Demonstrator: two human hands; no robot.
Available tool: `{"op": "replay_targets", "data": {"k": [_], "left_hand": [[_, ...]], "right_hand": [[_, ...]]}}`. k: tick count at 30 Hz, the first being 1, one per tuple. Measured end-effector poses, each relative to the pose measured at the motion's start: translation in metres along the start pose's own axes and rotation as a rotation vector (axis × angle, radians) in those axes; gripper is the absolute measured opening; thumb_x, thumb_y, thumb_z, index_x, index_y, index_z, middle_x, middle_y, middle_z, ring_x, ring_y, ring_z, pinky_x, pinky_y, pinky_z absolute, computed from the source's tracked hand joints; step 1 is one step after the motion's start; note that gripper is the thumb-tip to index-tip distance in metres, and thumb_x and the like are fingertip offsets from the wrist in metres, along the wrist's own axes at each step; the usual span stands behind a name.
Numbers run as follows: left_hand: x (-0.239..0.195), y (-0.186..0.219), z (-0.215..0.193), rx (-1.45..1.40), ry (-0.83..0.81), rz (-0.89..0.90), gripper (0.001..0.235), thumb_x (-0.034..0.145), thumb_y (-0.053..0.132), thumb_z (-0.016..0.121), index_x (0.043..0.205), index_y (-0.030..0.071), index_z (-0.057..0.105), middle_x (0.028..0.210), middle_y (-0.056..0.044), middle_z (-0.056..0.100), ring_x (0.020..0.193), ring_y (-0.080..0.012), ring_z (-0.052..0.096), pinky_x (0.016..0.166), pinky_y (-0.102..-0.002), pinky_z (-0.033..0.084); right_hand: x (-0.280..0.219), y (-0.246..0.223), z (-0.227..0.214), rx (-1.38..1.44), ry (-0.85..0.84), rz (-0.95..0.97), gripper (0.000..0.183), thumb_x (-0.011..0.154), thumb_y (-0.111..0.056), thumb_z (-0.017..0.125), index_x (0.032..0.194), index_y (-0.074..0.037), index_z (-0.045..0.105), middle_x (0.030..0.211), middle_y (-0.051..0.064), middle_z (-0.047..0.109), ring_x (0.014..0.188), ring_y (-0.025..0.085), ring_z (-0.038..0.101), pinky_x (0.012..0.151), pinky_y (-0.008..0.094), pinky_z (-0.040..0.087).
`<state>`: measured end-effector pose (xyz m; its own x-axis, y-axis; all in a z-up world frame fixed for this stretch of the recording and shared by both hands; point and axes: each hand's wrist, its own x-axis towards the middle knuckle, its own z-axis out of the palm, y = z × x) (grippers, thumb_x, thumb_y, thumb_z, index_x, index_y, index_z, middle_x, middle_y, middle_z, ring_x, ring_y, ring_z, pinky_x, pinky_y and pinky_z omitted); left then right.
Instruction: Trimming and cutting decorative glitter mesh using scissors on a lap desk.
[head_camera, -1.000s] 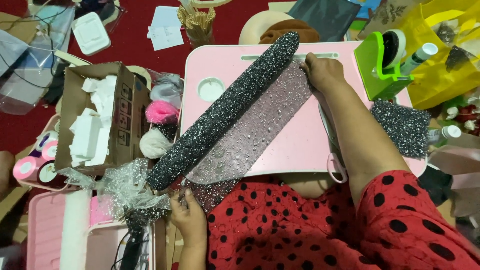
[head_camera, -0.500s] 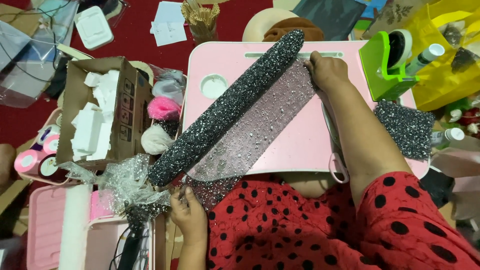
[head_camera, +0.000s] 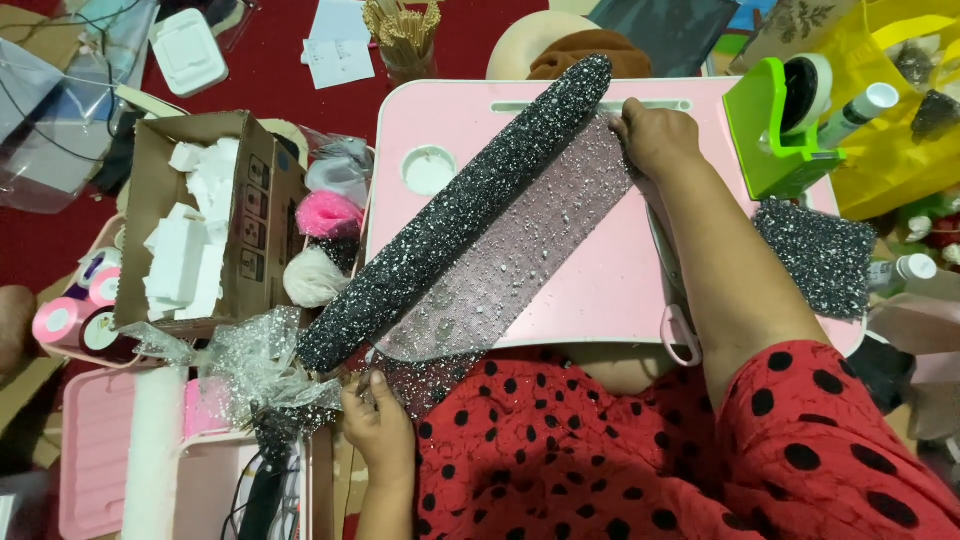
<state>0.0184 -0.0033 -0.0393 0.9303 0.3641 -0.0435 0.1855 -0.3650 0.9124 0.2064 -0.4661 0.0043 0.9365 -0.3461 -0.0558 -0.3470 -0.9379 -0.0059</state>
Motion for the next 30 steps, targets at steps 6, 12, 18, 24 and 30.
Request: {"op": "replay_targets", "data": {"k": [6, 12, 18, 24, 30], "left_hand": [[-0.001, 0.007, -0.004, -0.002, 0.021, -0.004, 0.015, 0.093, 0.026, 0.053, 0.095, 0.012, 0.056, 0.067, 0.002, 0.053, 0.053, -0.0105, 0.045, 0.051, -0.026, 0.040], [0.001, 0.016, -0.004, -0.159, -0.052, -0.182, 0.012, 0.094, 0.025, 0.053, 0.090, 0.013, 0.052, 0.056, 0.003, 0.041, 0.047, -0.0097, 0.035, 0.043, -0.024, 0.030], [0.004, 0.006, -0.002, -0.191, -0.042, -0.144, 0.010, 0.093, 0.023, 0.056, 0.091, 0.013, 0.055, 0.059, 0.002, 0.047, 0.048, -0.0092, 0.038, 0.044, -0.023, 0.034], [0.006, 0.019, -0.010, -0.208, -0.095, -0.220, 0.011, 0.093, 0.021, 0.058, 0.086, 0.013, 0.055, 0.058, 0.003, 0.044, 0.046, -0.0079, 0.033, 0.041, -0.021, 0.028], [0.016, 0.017, -0.011, -0.101, -0.055, -0.220, 0.014, 0.085, 0.026, 0.063, 0.080, 0.013, 0.057, 0.109, -0.007, 0.049, 0.097, -0.0234, 0.037, 0.086, -0.042, 0.033]], "right_hand": [[-0.002, -0.002, -0.004, 0.020, 0.002, -0.008, 0.039, 0.102, -0.048, 0.035, 0.104, -0.012, 0.050, 0.092, 0.024, 0.065, 0.083, 0.049, 0.058, 0.059, 0.052, 0.043], [-0.003, -0.004, -0.006, 0.026, -0.006, 0.015, 0.041, 0.102, -0.048, 0.034, 0.107, -0.010, 0.049, 0.093, 0.024, 0.066, 0.085, 0.049, 0.059, 0.061, 0.053, 0.043], [-0.005, -0.007, -0.008, 0.051, -0.021, 0.037, 0.042, 0.102, -0.047, 0.034, 0.107, -0.008, 0.048, 0.095, 0.024, 0.065, 0.085, 0.049, 0.058, 0.061, 0.054, 0.042], [-0.005, -0.003, -0.004, 0.095, 0.029, 0.044, 0.041, 0.100, -0.049, 0.037, 0.102, -0.010, 0.049, 0.093, 0.023, 0.065, 0.084, 0.049, 0.058, 0.060, 0.054, 0.041], [-0.004, -0.001, -0.005, 0.219, 0.094, 0.161, 0.040, 0.091, -0.054, 0.054, 0.088, -0.014, 0.057, 0.087, 0.015, 0.065, 0.085, 0.039, 0.058, 0.063, 0.048, 0.042]]}}
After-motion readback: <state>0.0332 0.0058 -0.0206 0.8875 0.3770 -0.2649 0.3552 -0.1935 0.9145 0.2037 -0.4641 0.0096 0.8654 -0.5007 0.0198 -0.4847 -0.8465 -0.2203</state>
